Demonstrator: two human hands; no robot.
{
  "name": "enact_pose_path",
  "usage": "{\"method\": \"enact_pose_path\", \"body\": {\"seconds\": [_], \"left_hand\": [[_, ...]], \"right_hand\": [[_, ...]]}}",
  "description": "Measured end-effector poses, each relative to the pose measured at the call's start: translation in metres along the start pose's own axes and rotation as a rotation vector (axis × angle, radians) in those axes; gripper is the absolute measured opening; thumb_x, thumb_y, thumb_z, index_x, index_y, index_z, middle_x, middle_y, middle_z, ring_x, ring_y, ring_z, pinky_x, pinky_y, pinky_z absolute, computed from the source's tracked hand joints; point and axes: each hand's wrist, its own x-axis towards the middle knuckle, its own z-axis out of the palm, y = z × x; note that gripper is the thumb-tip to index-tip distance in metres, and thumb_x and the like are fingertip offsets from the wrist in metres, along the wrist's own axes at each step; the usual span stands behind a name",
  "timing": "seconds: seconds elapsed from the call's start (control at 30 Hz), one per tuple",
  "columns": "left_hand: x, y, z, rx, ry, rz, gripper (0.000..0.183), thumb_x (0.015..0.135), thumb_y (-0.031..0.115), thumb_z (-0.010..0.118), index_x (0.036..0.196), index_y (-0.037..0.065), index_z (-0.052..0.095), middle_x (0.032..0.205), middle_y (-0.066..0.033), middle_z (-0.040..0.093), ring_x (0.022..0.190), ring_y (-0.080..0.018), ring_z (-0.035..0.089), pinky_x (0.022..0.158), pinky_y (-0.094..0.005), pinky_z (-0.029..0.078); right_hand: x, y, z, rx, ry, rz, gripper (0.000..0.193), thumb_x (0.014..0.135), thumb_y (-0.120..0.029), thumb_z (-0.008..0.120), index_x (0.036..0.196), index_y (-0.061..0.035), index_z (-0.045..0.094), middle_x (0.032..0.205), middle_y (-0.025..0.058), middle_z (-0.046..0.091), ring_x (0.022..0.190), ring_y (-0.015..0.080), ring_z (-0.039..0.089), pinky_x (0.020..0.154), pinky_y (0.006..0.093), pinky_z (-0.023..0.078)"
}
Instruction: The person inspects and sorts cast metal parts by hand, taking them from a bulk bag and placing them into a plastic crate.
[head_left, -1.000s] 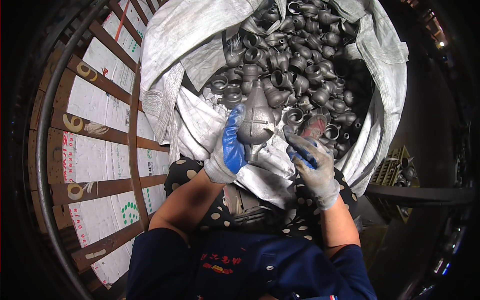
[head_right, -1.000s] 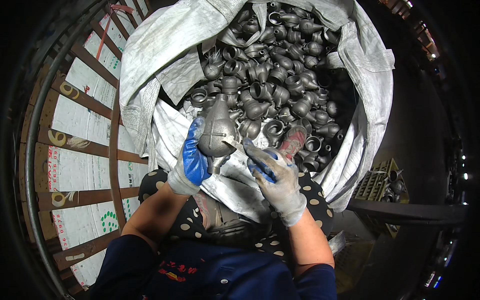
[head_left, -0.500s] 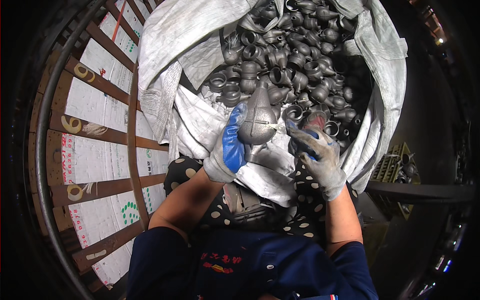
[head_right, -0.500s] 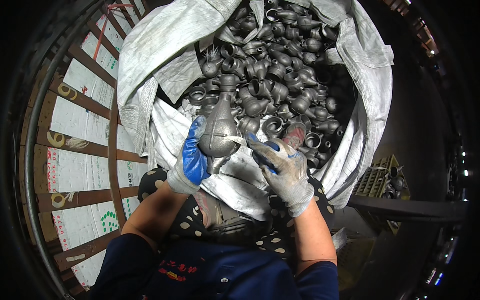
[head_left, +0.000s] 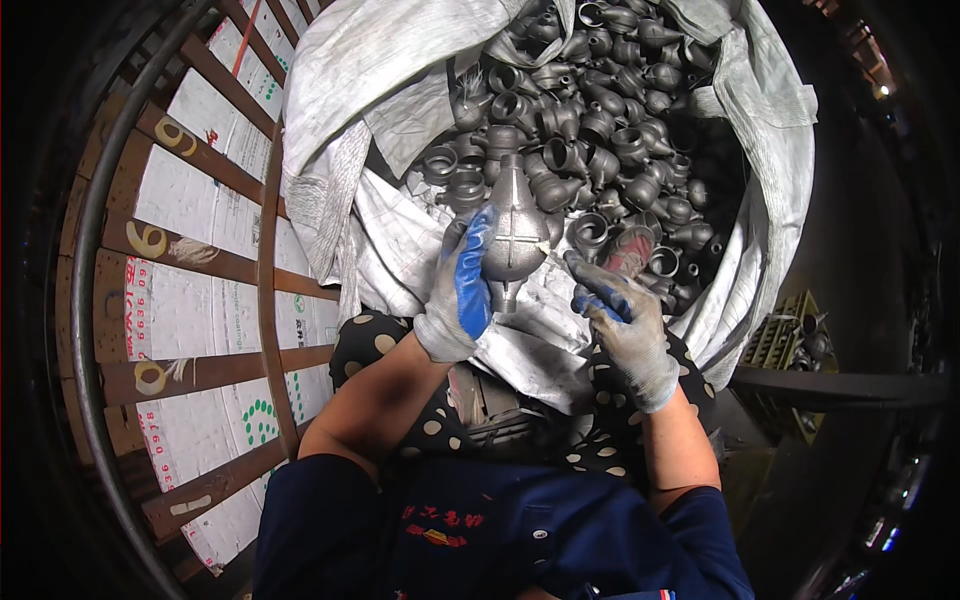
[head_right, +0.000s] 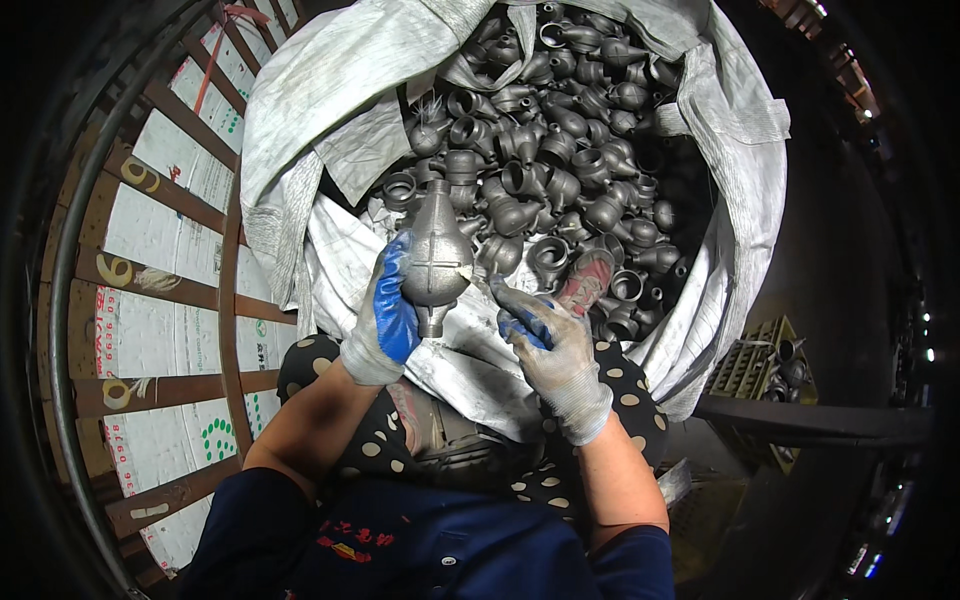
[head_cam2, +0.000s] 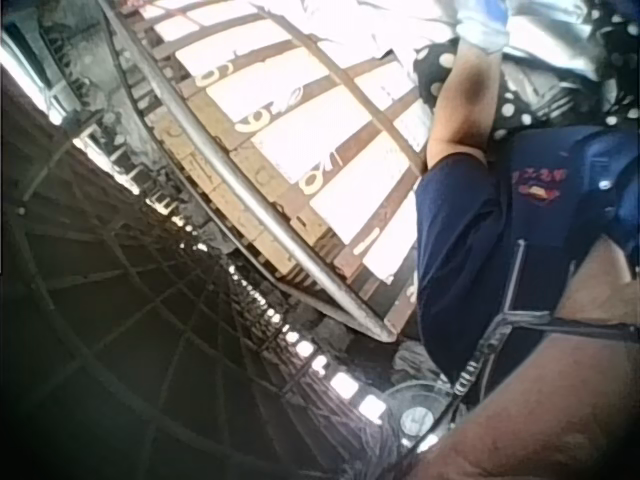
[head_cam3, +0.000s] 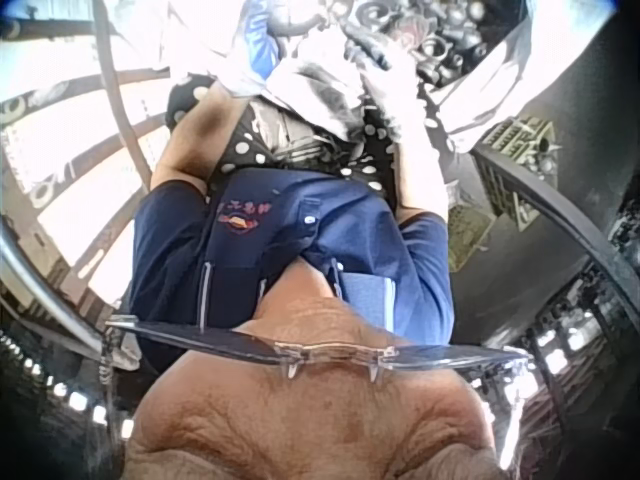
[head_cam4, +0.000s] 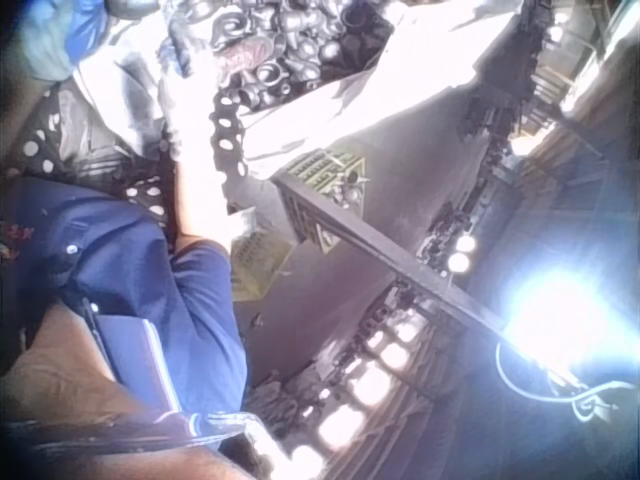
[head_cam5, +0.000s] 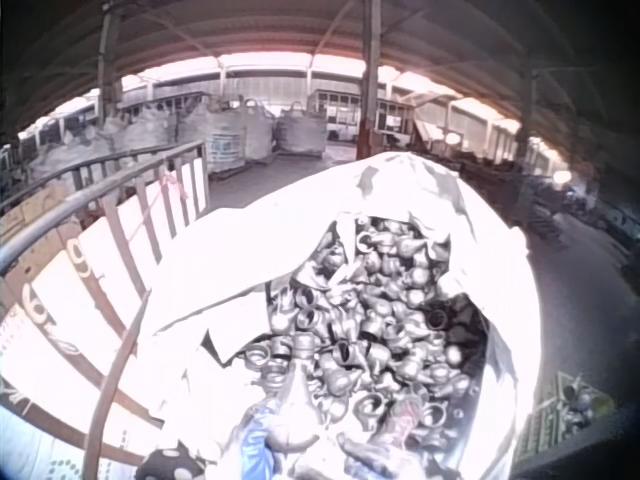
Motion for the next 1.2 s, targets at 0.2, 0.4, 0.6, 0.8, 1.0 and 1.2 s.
{"method": "enact_pose_path", "body": {"seconds": [0.2,0.4,0.6,0.8,1.0,1.2], "left_hand": [[0.0,-0.001,-0.003,0.04,-0.01,0.041,0.035,0.093,0.017,0.054,0.122,0.001,0.045,0.111,-0.0127,0.057,0.1,-0.0214,0.061,0.085,-0.034,0.053],[0.003,-0.004,-0.007,0.013,-0.007,0.056,0.039,0.092,0.016,0.054,0.126,0.001,0.041,0.112,-0.0128,0.057,0.101,-0.0214,0.061,0.085,-0.0344,0.053],[0.002,-0.003,-0.007,0.042,-0.011,0.027,0.04,0.092,0.017,0.054,0.127,0.003,0.04,0.111,-0.0131,0.057,0.098,-0.0215,0.062,0.083,-0.034,0.055],[0.001,0.0,-0.003,0.088,0.004,0.047,0.044,0.092,0.021,0.056,0.128,0.004,0.038,0.112,-0.0133,0.057,0.099,-0.0208,0.063,0.082,-0.0325,0.055],[-0.001,0.002,-0.001,0.142,-0.021,0.068,0.047,0.092,0.019,0.057,0.13,0.001,0.035,0.112,-0.0139,0.057,0.099,-0.0205,0.062,0.085,-0.032,0.053],[0.001,0.002,-0.001,0.202,-0.016,0.104,0.049,0.091,0.02,0.058,0.129,0.0,0.035,0.112,-0.0142,0.057,0.098,-0.0197,0.062,0.084,-0.0311,0.053]], "right_hand": [[-0.002,-0.004,0.006,-0.088,0.038,-0.044,0.032,0.081,-0.009,0.063,0.113,-0.0083,0.064,0.104,0.0153,0.065,0.093,0.0311,0.063,0.079,0.0344,0.05],[-0.005,-0.01,0.011,-0.313,0.053,-0.095,0.042,0.077,-0.01,0.066,0.118,-0.0157,0.061,0.096,0.0137,0.062,0.088,0.0324,0.061,0.074,0.0399,0.051],[-0.009,-0.013,0.009,-0.501,-0.005,-0.128,0.055,0.072,-0.008,0.066,0.125,-0.019,0.056,0.095,0.0127,0.059,0.084,0.0318,0.06,0.073,0.0416,0.05],[-0.007,-0.012,0.01,-0.323,0.01,-0.113,0.046,0.076,-0.009,0.065,0.121,-0.0171,0.059,0.095,0.013,0.061,0.084,0.0321,0.061,0.073,0.0405,0.05],[-0.004,-0.013,0.005,-0.252,0.037,-0.048,0.039,0.074,-0.002,0.062,0.112,-0.0076,0.063,0.109,0.0153,0.064,0.096,0.0321,0.064,0.082,0.0361,0.051],[-0.004,-0.007,0.005,-0.184,-0.027,-0.121,0.035,0.08,-0.006,0.06,0.115,-0.0088,0.062,0.095,0.013,0.065,0.082,0.0293,0.064,0.072,0.0385,0.051]]}}
